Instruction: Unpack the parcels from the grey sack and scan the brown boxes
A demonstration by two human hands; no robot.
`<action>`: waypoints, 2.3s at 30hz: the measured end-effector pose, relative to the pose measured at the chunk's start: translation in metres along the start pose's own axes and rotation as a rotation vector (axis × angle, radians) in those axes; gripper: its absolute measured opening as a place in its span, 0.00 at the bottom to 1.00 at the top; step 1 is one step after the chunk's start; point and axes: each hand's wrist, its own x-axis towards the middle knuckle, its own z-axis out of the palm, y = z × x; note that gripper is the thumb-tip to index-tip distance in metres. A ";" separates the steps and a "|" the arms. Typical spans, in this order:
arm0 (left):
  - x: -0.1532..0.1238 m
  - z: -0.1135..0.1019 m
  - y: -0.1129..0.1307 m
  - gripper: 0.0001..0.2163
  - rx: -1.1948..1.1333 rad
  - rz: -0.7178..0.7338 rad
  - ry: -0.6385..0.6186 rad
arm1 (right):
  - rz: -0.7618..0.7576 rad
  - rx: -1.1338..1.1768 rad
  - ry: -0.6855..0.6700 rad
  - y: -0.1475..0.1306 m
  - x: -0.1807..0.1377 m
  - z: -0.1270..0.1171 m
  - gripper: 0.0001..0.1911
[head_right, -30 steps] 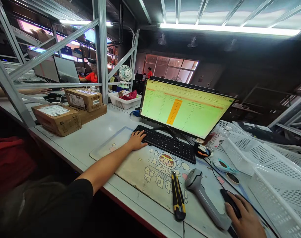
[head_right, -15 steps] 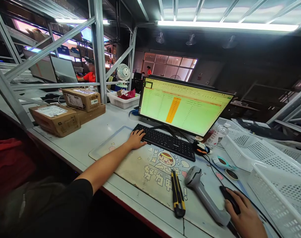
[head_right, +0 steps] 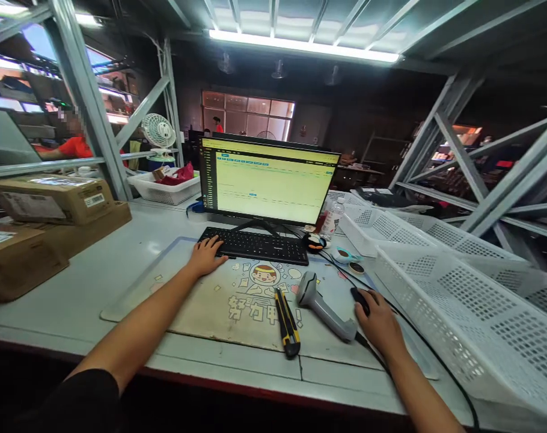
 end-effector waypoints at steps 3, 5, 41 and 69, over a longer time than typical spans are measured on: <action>0.001 0.002 -0.001 0.31 0.014 -0.005 0.004 | 0.013 -0.016 0.003 -0.001 -0.001 0.000 0.30; 0.001 0.003 -0.001 0.31 0.025 -0.002 0.012 | 0.014 -0.021 0.002 -0.002 -0.002 -0.001 0.29; 0.002 0.006 -0.003 0.31 0.061 0.007 0.023 | 0.021 -0.005 -0.011 -0.010 -0.005 -0.007 0.25; 0.003 0.000 0.002 0.29 0.082 0.050 -0.050 | 0.050 -0.005 -0.063 -0.017 -0.006 -0.014 0.26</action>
